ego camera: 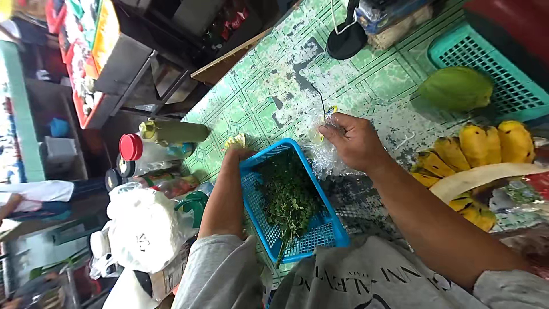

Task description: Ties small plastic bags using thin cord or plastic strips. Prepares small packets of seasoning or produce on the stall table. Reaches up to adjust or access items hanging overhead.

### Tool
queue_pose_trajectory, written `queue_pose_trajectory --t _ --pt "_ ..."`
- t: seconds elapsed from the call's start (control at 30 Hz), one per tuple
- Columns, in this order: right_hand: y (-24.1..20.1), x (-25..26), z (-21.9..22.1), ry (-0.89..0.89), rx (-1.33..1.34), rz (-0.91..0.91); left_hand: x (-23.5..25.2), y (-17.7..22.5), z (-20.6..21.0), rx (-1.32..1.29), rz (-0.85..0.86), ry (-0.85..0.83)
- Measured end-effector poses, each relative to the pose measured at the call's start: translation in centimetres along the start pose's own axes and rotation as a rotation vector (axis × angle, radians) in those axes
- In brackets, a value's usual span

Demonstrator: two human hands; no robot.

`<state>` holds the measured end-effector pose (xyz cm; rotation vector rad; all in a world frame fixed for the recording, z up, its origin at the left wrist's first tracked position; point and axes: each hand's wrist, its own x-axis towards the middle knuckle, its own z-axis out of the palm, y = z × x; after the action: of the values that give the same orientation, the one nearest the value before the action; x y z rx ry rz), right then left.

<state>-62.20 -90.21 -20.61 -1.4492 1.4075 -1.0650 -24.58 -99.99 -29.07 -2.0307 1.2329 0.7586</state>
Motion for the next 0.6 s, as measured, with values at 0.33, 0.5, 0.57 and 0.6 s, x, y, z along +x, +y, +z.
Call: queue_pose_trajectory --t 0.33,0.5,0.57,0.6 --pt "0.8 -0.3 -1.6 0.067 -0.114 -0.042 -0.8 2.8 -6.1 -0.918 0.494 0.098" --pt "0.5 -0.6 -2.6 0.101 -0.170 -0.118 0.9 3.5 -4.1 -0.744 0.267 -0.008" --pt "0.7 -0.8 -2.6 0.119 -0.135 -0.148 0.9 3.2 -3.2 -0.638 0.211 -0.051" --pt "0.7 -0.9 -2.5 0.133 -0.117 -0.151 0.8 3.0 -2.8 -0.584 0.209 -0.004"
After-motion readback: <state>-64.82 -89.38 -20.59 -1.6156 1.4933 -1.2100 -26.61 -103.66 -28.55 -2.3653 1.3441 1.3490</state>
